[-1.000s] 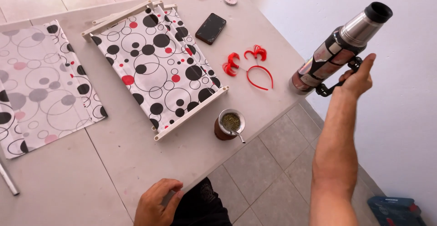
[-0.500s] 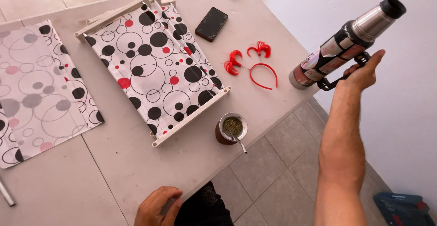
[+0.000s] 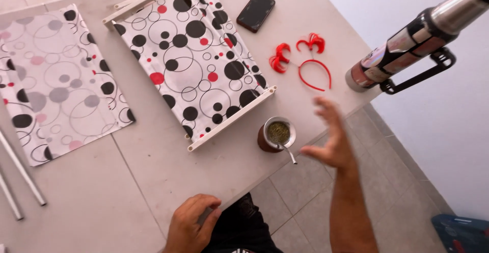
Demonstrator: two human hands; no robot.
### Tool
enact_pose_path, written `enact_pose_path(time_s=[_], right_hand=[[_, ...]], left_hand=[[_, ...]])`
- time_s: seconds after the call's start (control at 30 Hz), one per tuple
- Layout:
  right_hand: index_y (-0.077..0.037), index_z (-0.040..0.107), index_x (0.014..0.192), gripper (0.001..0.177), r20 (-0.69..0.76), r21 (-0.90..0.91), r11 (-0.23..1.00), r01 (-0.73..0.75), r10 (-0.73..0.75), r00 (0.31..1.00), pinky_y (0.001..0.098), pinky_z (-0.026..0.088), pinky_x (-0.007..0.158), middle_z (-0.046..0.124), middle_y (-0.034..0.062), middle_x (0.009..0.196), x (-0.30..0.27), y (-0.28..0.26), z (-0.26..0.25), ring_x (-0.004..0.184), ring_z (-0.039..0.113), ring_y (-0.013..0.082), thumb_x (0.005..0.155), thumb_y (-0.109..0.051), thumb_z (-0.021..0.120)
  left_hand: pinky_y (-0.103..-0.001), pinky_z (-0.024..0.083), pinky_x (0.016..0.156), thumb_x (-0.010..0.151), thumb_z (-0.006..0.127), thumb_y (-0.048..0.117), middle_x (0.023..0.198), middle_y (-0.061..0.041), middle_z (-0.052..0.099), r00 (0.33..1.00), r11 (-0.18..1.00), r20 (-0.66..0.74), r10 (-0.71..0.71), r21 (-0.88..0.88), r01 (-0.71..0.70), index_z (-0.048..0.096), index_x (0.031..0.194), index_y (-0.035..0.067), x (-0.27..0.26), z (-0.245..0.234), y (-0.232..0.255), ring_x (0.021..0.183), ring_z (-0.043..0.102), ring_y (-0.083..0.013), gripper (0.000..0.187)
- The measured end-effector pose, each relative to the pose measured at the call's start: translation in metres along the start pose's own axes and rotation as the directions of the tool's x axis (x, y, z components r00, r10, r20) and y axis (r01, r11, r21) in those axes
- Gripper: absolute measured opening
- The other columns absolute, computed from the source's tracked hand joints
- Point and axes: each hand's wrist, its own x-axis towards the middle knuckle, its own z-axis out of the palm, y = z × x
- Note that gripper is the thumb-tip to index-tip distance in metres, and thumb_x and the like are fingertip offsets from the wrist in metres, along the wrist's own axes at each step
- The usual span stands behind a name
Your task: Assembling a multi-tiered fabric and metal pole shelf/organizer on a table.
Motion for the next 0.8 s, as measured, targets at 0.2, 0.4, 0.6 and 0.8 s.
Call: enact_pose_path(time_s=[0.2,0.4,0.6,0.8], right_hand=[[-0.009,0.015,0.161,0.12,0.144,0.336,0.938,-0.081,0.033,0.989,0.0456,0.042,0.117,0.051,0.024,0.149,-0.022,-0.012,0.069,0.139,0.051,0.0338,0.07,-0.027,0.091],[-0.003,0.024,0.154,0.112,-0.012,0.246,0.966,-0.078,0.084,0.996,0.0413,0.049,0.108,0.062,0.0192,0.134,-0.02,-0.025,0.089,0.122,0.062,0.0284,0.064,-0.013,0.092],[-0.006,0.025,0.153,0.115,-0.065,0.311,0.95,0.009,0.011,0.998,0.0443,0.053,0.105,0.064,0.0264,0.128,-0.014,-0.08,0.105,0.115,0.065,0.0325,0.06,-0.016,0.092],[-0.004,0.024,0.155,0.126,-0.117,0.422,0.901,0.098,-0.053,0.992,0.0441,0.062,0.098,0.065,0.0302,0.12,-0.001,-0.167,0.125,0.107,0.071,0.0325,0.053,-0.032,0.092]], left_hand=[[-0.03,0.059,0.075,0.089,0.07,0.019,0.091,-0.002,0.079,0.999,1.0,0.042,0.022,-0.007,-0.021,0.075,0.096,0.011,0.002,-0.003,0.001,0.082,0.074,-0.0179,0.011],[-0.031,0.058,0.074,0.09,0.07,0.02,0.09,-0.002,0.077,0.999,1.0,0.053,0.004,-0.021,-0.003,0.074,0.096,0.011,0.003,-0.008,0.008,0.081,0.073,-0.0184,0.011],[-0.035,0.056,0.074,0.092,0.07,0.017,0.09,-0.003,0.075,0.997,0.998,0.048,0.054,-0.033,-0.052,0.071,0.097,0.011,0.003,-0.01,0.009,0.079,0.07,-0.0214,0.009],[-0.037,0.054,0.075,0.09,0.073,0.014,0.09,-0.004,0.074,0.997,0.997,0.041,0.066,-0.043,-0.065,0.07,0.099,0.01,0.003,-0.013,0.012,0.078,0.07,-0.0228,0.01]])
